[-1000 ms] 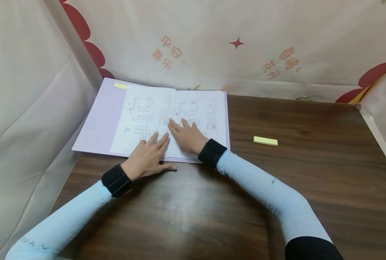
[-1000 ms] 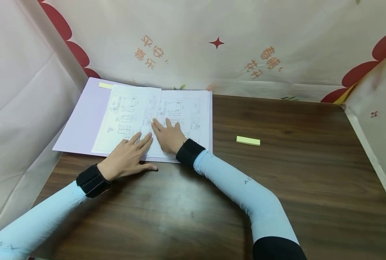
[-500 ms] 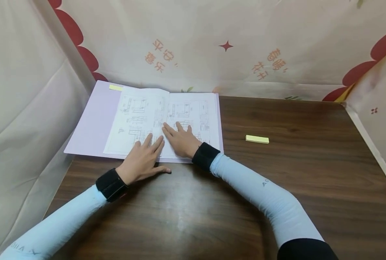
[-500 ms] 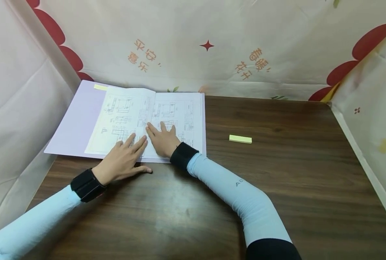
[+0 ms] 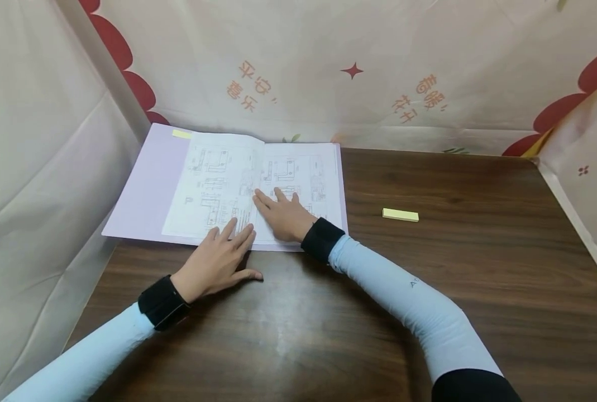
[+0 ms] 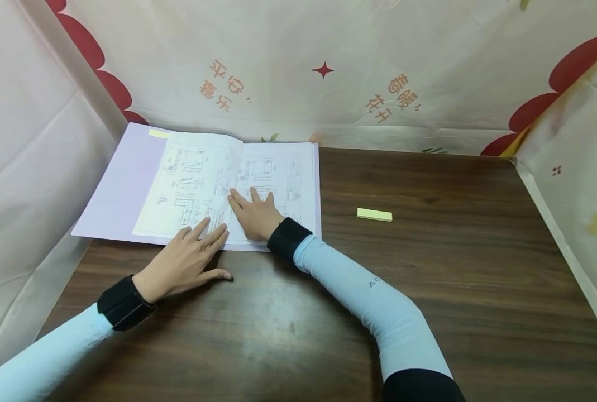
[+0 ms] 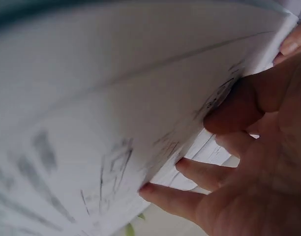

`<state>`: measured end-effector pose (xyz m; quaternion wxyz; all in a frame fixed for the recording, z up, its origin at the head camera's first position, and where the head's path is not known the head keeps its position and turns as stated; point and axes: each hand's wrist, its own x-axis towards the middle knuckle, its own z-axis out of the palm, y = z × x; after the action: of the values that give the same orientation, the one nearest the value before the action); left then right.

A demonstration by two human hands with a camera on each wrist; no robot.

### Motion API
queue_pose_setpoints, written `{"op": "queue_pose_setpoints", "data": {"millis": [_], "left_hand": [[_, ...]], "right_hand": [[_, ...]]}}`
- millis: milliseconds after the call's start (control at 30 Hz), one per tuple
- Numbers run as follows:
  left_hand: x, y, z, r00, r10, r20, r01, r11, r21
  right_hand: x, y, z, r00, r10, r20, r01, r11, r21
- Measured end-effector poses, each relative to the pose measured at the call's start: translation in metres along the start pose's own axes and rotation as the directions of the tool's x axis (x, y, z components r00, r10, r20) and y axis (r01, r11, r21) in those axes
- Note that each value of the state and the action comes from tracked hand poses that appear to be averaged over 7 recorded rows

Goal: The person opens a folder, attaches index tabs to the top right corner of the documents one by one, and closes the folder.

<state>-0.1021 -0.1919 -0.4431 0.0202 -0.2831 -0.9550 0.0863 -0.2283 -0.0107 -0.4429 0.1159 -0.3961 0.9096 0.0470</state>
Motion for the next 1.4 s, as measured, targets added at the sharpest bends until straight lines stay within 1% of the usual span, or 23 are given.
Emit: {"op": "queue_pose_setpoints", "data": {"millis": [33,100,200,267,333,367,400,467,500,533,600,667,700,767,867,1000,1100,1167,1333,1400], "left_hand": [[0.001,0.000,0.000,1.000,-0.002,0.004,0.002,1.000,-0.014],[0.004,0.000,0.000,1.000,-0.007,0.014,0.008,0.999,-0.039],[0.007,-0.001,0.001,0.999,-0.014,0.029,0.016,0.997,-0.071],[0.009,-0.002,0.003,0.999,-0.020,0.031,0.023,0.996,-0.083],[0.011,-0.002,0.003,0.999,-0.027,0.019,0.028,0.996,-0.089],[0.011,-0.002,0.003,1.000,-0.030,0.009,0.030,0.995,-0.091],[0.012,-0.002,0.003,1.000,-0.030,-0.003,0.029,0.995,-0.092],[0.014,-0.003,0.002,0.999,-0.031,-0.024,0.028,0.994,-0.104],[0.014,-0.003,0.001,0.999,-0.030,-0.034,0.026,0.993,-0.112],[0.015,-0.003,0.001,0.999,-0.031,-0.042,0.025,0.992,-0.123],[0.016,-0.004,-0.001,0.998,-0.031,-0.055,0.024,0.990,-0.136],[0.016,-0.005,-0.003,0.997,-0.037,-0.066,0.027,0.989,-0.144],[0.016,-0.005,-0.004,0.997,-0.038,-0.074,0.027,0.989,-0.143],[0.017,-0.006,-0.007,0.995,-0.035,-0.090,0.023,0.991,-0.133],[0.020,-0.007,-0.011,0.994,-0.023,-0.107,0.009,0.991,-0.132],[0.022,-0.006,-0.013,0.994,-0.017,-0.104,0.001,0.989,-0.147],[0.023,-0.004,-0.013,0.995,-0.019,-0.100,0.004,0.988,-0.155],[0.024,-0.002,-0.013,0.995,-0.019,-0.100,0.003,0.988,-0.158],[0.024,0.001,-0.012,0.994,-0.014,-0.106,-0.002,0.988,-0.157],[0.023,0.001,-0.012,0.994,-0.016,-0.109,-0.001,0.988,-0.154]], "right_hand": [[0.000,0.003,0.000,1.000,-0.006,-0.001,0.006,1.000,0.018],[-0.003,0.010,0.000,0.999,-0.029,-0.017,0.030,0.996,0.088],[-0.014,0.025,-0.003,0.998,-0.036,-0.059,0.049,0.973,0.227],[-0.028,0.043,-0.006,0.993,-0.006,-0.121,0.044,0.950,0.309],[-0.048,0.065,-0.009,0.976,0.059,-0.210,0.021,0.933,0.360],[-0.060,0.078,-0.011,0.962,0.097,-0.257,0.005,0.929,0.369],[-0.072,0.091,-0.012,0.941,0.136,-0.310,-0.010,0.927,0.374],[-0.099,0.117,-0.011,0.889,0.223,-0.401,-0.061,0.924,0.378],[-0.114,0.128,-0.009,0.862,0.270,-0.429,-0.098,0.919,0.383],[-0.127,0.139,-0.007,0.838,0.312,-0.448,-0.134,0.913,0.385],[-0.151,0.155,0.002,0.799,0.388,-0.459,-0.202,0.892,0.404],[-0.168,0.165,0.012,0.775,0.446,-0.449,-0.251,0.868,0.429],[-0.174,0.167,0.017,0.769,0.464,-0.440,-0.267,0.858,0.438],[-0.181,0.169,0.025,0.763,0.491,-0.421,-0.292,0.842,0.453],[-0.182,0.169,0.029,0.758,0.527,-0.385,-0.337,0.821,0.460],[-0.177,0.169,0.027,0.752,0.580,-0.312,-0.420,0.787,0.452],[-0.173,0.171,0.023,0.753,0.607,-0.254,-0.461,0.763,0.453],[-0.172,0.174,0.022,0.759,0.612,-0.220,-0.473,0.752,0.460],[-0.175,0.180,0.019,0.786,0.605,-0.129,-0.474,0.723,0.503],[-0.176,0.182,0.017,0.799,0.592,-0.110,-0.464,0.722,0.513]]}}
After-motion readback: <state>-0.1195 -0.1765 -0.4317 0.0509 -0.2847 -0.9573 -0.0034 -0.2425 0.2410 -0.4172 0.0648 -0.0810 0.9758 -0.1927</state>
